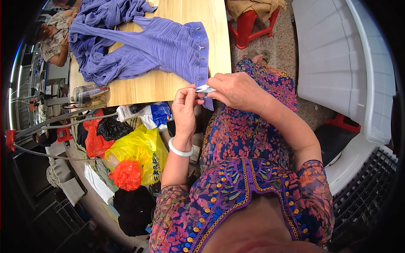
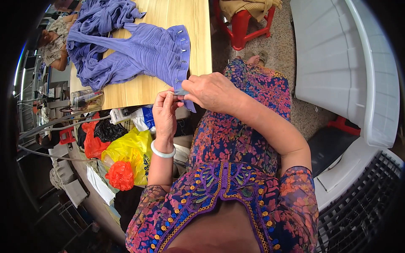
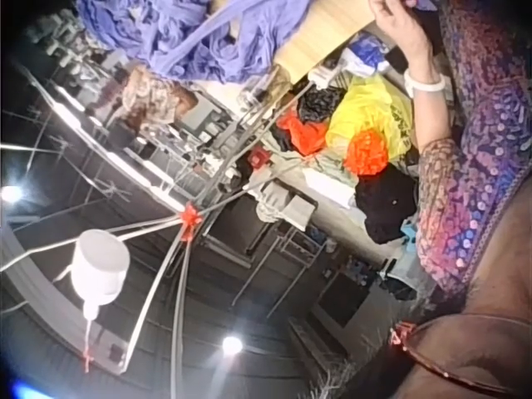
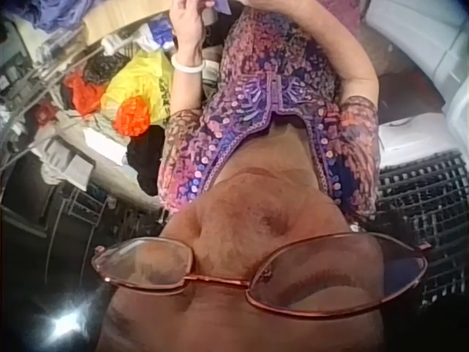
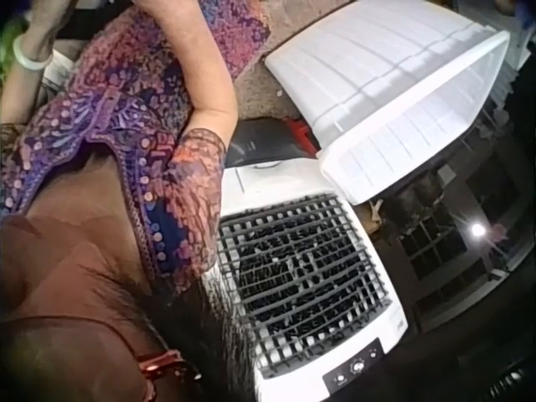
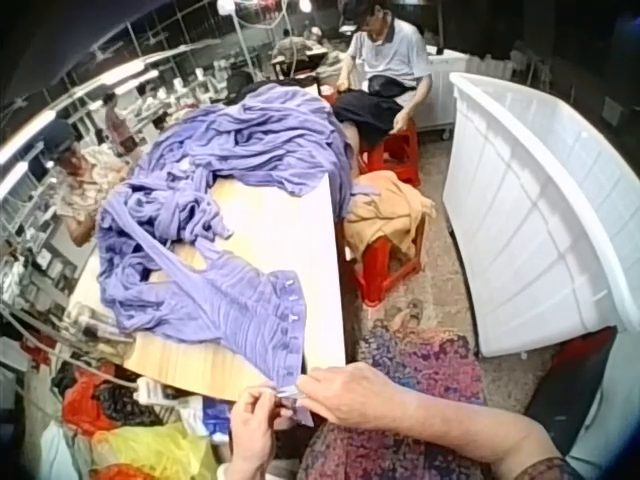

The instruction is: Trimming excess threads from purple fabric pieces using thread snips.

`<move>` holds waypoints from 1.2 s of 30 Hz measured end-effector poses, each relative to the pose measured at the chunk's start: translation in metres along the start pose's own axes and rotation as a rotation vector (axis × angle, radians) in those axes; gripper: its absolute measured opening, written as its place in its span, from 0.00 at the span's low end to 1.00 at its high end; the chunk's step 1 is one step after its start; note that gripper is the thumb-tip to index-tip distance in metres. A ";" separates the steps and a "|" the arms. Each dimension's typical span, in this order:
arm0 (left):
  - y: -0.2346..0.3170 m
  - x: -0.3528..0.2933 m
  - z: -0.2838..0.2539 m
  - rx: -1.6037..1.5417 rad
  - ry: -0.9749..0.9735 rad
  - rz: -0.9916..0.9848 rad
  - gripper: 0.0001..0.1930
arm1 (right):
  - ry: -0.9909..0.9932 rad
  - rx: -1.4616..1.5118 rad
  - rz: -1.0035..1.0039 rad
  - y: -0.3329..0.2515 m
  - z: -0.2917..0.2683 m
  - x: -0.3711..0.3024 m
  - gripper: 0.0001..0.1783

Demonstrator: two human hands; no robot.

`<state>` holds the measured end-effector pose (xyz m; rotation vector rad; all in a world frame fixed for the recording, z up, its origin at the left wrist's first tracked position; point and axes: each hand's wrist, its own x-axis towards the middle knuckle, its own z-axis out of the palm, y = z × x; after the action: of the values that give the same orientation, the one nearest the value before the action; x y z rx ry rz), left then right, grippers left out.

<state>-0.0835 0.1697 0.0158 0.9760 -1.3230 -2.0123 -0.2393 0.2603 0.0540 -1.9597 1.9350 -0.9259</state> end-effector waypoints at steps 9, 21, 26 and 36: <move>-0.007 -0.001 0.002 0.110 0.001 0.158 0.05 | -0.028 -0.076 0.005 -0.004 0.004 0.000 0.11; -0.005 -0.001 0.008 0.294 -0.031 0.259 0.05 | -0.060 -0.108 0.037 -0.004 0.006 0.002 0.11; 0.010 0.012 -0.015 0.153 0.196 0.262 0.07 | 0.131 0.094 0.173 0.020 0.009 -0.007 0.11; 0.013 0.032 -0.069 0.257 0.438 0.376 0.09 | 0.260 0.442 0.504 0.032 0.015 -0.018 0.14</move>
<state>-0.0464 0.1042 0.0010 1.1055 -1.4065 -1.2828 -0.2550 0.2703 0.0188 -1.0846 1.9902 -1.3498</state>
